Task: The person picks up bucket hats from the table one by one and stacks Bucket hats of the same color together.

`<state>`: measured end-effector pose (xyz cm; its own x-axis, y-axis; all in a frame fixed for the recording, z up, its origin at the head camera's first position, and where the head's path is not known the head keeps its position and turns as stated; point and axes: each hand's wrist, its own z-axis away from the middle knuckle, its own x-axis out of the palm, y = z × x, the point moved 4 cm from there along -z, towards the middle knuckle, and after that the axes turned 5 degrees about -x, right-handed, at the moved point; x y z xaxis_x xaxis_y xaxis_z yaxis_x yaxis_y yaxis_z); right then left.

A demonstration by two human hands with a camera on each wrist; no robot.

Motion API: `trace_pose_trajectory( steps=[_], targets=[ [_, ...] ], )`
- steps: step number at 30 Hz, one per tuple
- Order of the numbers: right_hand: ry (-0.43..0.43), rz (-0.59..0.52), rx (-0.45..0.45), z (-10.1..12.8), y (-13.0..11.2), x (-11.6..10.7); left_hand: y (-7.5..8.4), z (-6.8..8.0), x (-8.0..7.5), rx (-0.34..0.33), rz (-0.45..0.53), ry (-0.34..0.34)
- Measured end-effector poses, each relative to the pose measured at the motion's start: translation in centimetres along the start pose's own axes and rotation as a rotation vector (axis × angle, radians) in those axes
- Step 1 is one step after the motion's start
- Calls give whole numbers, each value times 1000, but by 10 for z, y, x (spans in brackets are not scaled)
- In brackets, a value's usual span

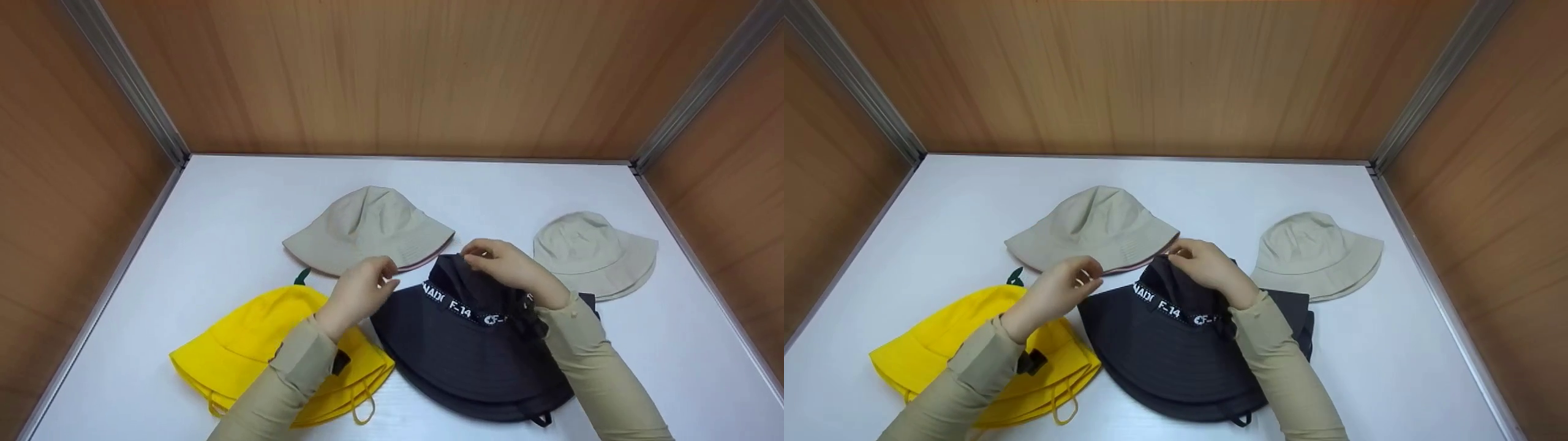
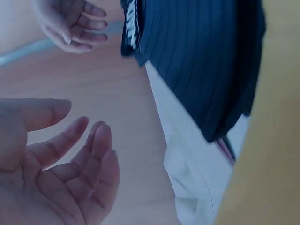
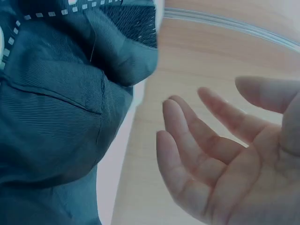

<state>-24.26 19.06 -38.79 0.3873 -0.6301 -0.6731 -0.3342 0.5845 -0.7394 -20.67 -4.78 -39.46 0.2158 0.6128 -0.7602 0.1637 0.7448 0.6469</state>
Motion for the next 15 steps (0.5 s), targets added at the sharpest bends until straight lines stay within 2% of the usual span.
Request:
trace_pose_trajectory(
  steps=[3,6,15],
  targets=[
    [-2,-20,-12,15,2,0,3,9,12,63,-54,-38],
    [-12,-27,5,26,8,1,3,13,22,81,-68,-92],
    [-76,-45,57,42,35,11,-3,12,44,31,-95,-229]
  ],
)
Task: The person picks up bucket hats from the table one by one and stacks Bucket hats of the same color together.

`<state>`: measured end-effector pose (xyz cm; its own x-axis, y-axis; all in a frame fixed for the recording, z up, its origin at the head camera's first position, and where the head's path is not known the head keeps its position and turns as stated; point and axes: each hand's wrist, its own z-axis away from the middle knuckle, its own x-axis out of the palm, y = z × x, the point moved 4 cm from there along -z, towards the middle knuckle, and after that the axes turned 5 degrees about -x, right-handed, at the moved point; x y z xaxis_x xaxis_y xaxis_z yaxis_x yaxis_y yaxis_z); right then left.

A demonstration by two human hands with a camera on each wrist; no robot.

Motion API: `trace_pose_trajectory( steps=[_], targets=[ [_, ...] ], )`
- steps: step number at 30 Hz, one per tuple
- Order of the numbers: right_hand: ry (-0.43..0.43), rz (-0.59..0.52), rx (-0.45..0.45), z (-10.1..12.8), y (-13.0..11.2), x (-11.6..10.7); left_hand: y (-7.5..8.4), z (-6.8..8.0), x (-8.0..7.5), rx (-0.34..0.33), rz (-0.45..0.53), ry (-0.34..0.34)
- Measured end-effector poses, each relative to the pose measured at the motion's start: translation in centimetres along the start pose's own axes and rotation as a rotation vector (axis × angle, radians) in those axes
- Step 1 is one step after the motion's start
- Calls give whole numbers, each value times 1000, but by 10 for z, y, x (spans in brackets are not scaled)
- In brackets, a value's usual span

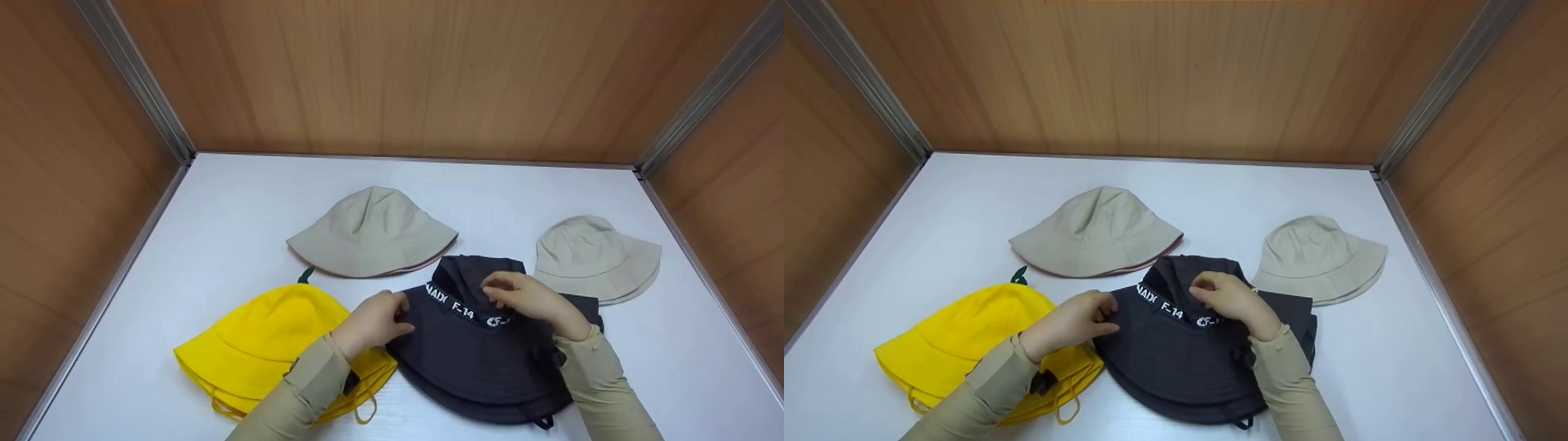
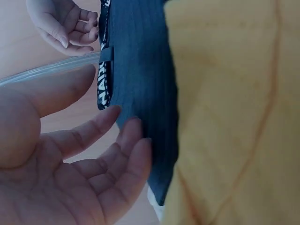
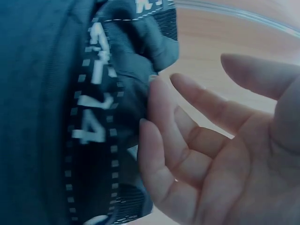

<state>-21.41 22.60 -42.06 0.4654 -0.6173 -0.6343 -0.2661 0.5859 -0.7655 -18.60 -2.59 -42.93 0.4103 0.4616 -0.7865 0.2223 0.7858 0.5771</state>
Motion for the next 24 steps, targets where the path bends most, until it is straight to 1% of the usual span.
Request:
trace_pose_trajectory(
  steps=[5,9,13,16,19,21,24],
  targets=[
    [1,-29,3,4,11,5,3,-2,10,5,-29,-30],
    [2,-86,12,9,16,4,6,-4,16,16,-49,-50],
    [25,-160,34,16,18,-4,7,-6,20,14,-64,-48],
    [59,-209,35,21,19,-12,6,-5,23,7,-105,-25],
    [120,-256,41,28,23,-23,6,-1,28,6,-181,12],
    [179,-279,51,33,26,-34,6,1,29,7,-231,39],
    [290,-264,100,41,34,-54,7,4,31,9,-285,73]
  ],
)
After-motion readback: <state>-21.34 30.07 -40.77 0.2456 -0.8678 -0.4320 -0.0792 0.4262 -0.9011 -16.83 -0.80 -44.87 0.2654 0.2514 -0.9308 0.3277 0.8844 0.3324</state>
